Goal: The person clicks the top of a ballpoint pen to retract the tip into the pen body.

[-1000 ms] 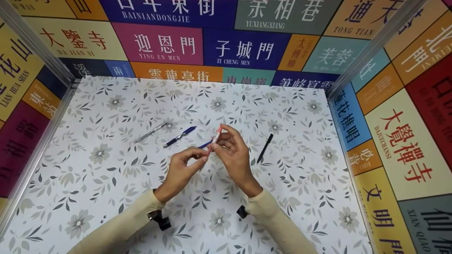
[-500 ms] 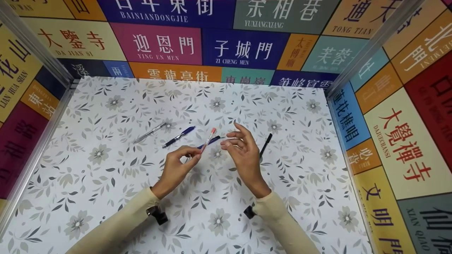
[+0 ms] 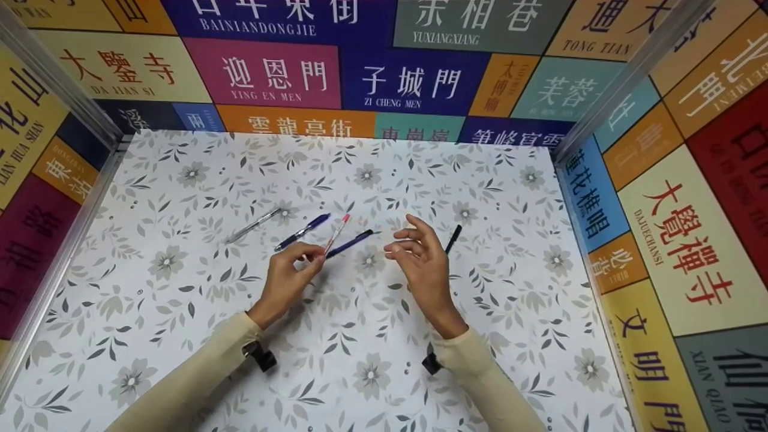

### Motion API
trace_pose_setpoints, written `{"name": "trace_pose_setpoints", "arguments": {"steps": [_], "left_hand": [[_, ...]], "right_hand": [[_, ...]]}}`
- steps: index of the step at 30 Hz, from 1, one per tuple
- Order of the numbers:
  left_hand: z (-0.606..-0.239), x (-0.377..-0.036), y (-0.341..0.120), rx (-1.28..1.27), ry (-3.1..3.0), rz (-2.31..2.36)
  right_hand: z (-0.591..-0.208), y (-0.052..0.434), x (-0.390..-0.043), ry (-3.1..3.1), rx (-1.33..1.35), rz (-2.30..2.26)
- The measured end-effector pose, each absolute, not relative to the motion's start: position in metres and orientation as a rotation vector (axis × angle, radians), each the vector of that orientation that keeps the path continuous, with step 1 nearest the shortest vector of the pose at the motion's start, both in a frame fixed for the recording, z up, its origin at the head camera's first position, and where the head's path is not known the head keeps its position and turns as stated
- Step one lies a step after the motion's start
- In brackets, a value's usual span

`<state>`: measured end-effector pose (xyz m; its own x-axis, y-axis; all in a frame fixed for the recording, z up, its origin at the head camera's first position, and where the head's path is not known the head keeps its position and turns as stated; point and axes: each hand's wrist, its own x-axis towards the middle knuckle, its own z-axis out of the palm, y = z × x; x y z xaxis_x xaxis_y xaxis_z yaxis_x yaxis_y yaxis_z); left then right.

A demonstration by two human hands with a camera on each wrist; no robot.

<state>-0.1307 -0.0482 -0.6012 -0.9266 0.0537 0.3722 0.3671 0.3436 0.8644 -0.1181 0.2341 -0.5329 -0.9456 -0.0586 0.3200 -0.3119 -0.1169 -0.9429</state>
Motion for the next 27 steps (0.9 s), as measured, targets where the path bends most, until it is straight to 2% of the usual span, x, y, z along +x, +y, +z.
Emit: {"name": "trace_pose_setpoints", "arguments": {"steps": [27], "left_hand": [[-0.625, -0.151, -0.125, -0.316, -2.467, -1.222]], "right_hand": [[-0.557, 0.27, -0.121, -2.026, 0.319, 2.127]]}}
